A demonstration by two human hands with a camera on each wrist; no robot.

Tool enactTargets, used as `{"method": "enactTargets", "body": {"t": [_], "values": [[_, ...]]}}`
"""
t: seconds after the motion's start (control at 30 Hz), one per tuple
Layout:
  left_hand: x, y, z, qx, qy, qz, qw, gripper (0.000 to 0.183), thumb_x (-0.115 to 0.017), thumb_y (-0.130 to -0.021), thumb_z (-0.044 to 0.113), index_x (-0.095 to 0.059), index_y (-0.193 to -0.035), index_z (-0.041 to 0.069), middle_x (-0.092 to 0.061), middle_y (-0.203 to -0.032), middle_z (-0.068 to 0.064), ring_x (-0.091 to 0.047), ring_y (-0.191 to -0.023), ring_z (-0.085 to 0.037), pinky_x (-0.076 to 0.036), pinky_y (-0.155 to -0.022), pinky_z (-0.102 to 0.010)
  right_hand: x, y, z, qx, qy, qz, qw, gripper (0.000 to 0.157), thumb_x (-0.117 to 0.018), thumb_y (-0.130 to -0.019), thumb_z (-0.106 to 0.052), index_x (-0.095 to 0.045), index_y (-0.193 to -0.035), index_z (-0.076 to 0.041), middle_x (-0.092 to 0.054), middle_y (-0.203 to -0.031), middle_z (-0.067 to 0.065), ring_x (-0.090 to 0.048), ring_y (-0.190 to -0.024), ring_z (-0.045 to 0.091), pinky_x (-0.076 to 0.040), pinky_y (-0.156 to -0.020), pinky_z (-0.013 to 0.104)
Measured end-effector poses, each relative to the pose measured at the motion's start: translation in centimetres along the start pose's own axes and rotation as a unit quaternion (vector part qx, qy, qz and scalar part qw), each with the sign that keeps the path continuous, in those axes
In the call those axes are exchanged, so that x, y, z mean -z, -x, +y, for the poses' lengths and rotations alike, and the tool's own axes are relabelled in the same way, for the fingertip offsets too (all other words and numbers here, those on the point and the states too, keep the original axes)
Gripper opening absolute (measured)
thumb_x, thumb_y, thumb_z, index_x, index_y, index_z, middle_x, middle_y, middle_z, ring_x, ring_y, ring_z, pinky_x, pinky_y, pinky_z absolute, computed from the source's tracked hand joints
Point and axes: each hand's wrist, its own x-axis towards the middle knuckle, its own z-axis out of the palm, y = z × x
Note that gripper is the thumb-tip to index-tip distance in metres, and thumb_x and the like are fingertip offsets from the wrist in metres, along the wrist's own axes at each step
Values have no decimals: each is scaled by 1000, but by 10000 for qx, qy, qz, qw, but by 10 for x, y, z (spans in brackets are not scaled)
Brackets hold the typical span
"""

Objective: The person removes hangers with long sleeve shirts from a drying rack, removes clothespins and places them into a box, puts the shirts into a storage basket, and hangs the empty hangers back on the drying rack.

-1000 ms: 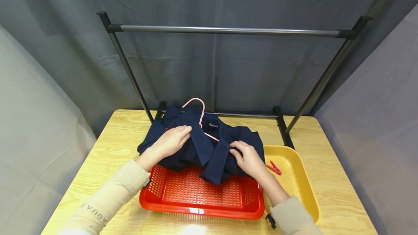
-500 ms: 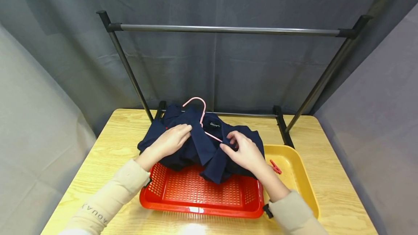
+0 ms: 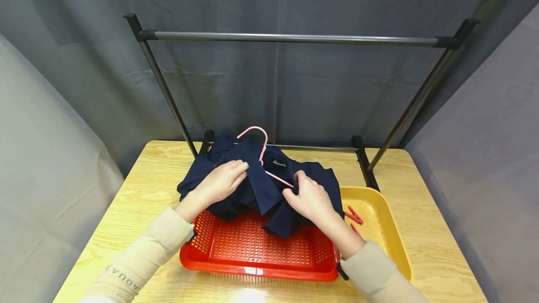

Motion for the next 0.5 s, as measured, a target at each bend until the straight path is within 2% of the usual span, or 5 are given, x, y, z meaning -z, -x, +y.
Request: {"method": "enactTargets", "body": {"t": [0.17, 0.37, 0.5], "values": [[2, 1, 1, -72, -70, 87, 9999, 6, -52, -91, 14, -55, -94, 10, -58, -91, -4, -56, -86, -21, -45, -82, -31, 3, -1, 0, -337, 303, -222, 9987, 51, -54, -81, -25, -48, -122, 4, -59, -106, 25, -58, -80, 35, -47, -75, 52], [3, 1, -2, -127, -144, 244, 9995, 5, -53, -90, 14, -55, -93, 10, -57, -90, -5, -54, -84, -20, -45, -82, -31, 4, 2, 5, -438, 517, -188, 9975, 49, -58, -80, -18, -51, -122, 5, -58, -111, 26, -58, -87, 39, -45, -78, 55], [4, 1, -2, -181, -237, 334, 9990, 6, -52, -90, 15, -56, -93, 10, -57, -91, -5, -55, -86, -21, -44, -84, -32, 6, 4, 12, -412, 485, -169, 9978, 46, -59, -77, -13, -53, -119, 5, -60, -109, 26, -58, -85, 37, -44, -79, 54]]}}
